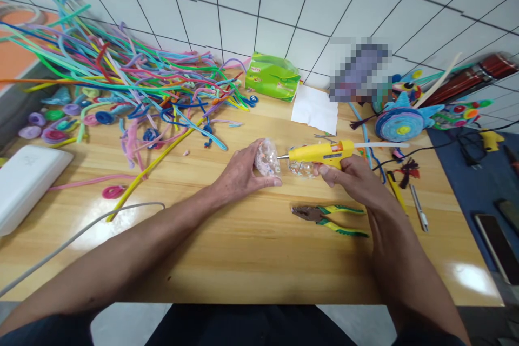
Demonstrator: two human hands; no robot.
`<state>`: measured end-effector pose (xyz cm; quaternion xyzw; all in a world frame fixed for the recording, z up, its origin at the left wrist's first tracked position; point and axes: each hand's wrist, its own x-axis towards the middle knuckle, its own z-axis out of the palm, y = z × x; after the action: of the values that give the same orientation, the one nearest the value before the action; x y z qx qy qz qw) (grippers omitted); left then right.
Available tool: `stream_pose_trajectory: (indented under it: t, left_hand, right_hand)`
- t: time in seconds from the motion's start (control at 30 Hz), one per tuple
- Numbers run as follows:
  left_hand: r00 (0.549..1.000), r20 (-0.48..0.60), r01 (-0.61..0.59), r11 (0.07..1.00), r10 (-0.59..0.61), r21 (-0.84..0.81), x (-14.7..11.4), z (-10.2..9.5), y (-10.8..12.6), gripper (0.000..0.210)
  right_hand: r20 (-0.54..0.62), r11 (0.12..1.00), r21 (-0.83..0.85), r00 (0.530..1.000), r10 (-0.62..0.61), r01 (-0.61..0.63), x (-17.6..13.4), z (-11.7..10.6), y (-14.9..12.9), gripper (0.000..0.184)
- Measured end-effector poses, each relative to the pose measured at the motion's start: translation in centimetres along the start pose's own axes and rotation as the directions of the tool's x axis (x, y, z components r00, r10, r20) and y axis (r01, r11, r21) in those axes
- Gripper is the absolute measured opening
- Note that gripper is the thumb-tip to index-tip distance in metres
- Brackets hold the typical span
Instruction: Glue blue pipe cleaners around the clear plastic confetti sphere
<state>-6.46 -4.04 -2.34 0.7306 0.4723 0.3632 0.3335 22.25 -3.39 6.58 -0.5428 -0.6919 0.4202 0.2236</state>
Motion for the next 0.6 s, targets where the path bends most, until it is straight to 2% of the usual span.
stream_pose_trajectory:
  t: [0.23, 0.47, 0.6]
  left_hand:
    - [0.999, 0.028, 0.036, 0.999, -0.036, 0.002, 0.1, -0.3, 0.4, 0.097]
    - [0.998, 0.030, 0.051, 0.999, -0.051, -0.010, 0.3, -0.4, 0.6, 0.091]
    - [0.998, 0.031, 0.046, 0.999, -0.046, -0.004, 0.3, -0.4, 0.7, 0.089]
  right_hand:
    - [0.028, 0.999, 0.034, 1.000, -0.008, 0.007, 0.0, 0.1, 0.0, 0.055]
    - [0.049, 0.996, -0.094, 0.999, 0.009, -0.004, -0.4, -0.8, -0.2, 0.059]
    - [0.009, 1.000, -0.022, 1.000, 0.012, -0.012, -0.1, -0.2, -0.1, 0.057]
